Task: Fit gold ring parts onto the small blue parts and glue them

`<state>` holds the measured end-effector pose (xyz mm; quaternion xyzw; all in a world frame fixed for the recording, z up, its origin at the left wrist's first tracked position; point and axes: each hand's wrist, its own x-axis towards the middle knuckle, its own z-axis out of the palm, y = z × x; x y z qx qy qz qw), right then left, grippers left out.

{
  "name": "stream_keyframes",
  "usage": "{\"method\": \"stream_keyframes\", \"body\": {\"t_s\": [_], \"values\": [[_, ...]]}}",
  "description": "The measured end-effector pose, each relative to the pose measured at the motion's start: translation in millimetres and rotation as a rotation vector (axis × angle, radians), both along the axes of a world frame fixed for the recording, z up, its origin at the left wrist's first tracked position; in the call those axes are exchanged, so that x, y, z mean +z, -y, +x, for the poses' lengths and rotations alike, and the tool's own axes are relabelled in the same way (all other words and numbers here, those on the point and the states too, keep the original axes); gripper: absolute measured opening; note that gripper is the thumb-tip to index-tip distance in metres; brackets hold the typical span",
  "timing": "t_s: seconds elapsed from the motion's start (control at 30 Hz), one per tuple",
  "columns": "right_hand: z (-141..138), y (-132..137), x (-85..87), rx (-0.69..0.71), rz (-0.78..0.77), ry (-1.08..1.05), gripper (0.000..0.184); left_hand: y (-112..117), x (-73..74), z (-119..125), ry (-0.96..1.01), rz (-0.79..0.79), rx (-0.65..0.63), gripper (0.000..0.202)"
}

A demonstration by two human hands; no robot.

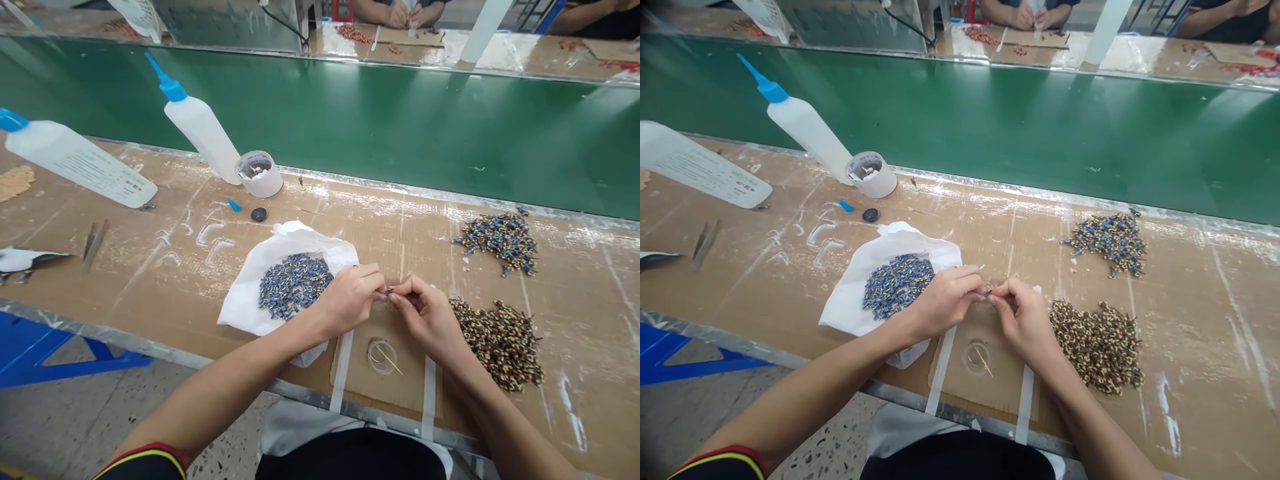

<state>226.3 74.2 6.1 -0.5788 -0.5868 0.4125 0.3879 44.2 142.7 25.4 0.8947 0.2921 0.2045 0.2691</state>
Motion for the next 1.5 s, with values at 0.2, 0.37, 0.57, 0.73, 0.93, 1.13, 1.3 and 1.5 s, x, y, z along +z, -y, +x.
{"method": "stream_keyframes", "body": {"t_s": [0.2, 0.37, 0.57, 0.73, 0.93, 1.13, 1.3, 1.5], "values": [[1.1, -5.9, -4.0, -0.098, -0.060, -0.223, 0.021, -10.1, 3.4, -2.5, 0.058, -0.078, 0.029, 0.004], [-3.4, -6.0, -10.6, -0.171, -0.062, -0.277, 0.021, -16.9, 0.1, -4.7, -0.066, -0.083, -0.052, 0.015], [-1.3, -8.1, -11.5, -0.133, -0.092, -0.291, 0.024, -18.0, -3.7, -3.2, -0.095, -0.042, -0.074, 0.021], [3.2, -11.0, -10.9, -0.109, -0.150, -0.304, 0.027, -18.7, -4.9, -3.9, -0.079, -0.036, -0.075, 0.020], [2.1, -10.7, -8.4, -0.033, -0.110, -0.187, 0.024, -19.7, -8.0, -3.0, -0.083, -0.040, -0.084, 0.022], [0.2, -7.4, -10.4, 0.013, 0.016, 0.002, 0.019, -15.3, -11.6, 0.5, -0.090, -0.049, -0.092, 0.023], [-1.7, -5.8, -11.8, 0.008, 0.082, 0.109, 0.017, -12.2, -11.9, 3.6, -0.109, -0.032, -0.064, 0.022], [0.2, -8.9, -9.2, 0.019, -0.005, -0.015, 0.018, -16.4, -9.3, 1.3, -0.144, -0.036, -0.081, 0.024]]}}
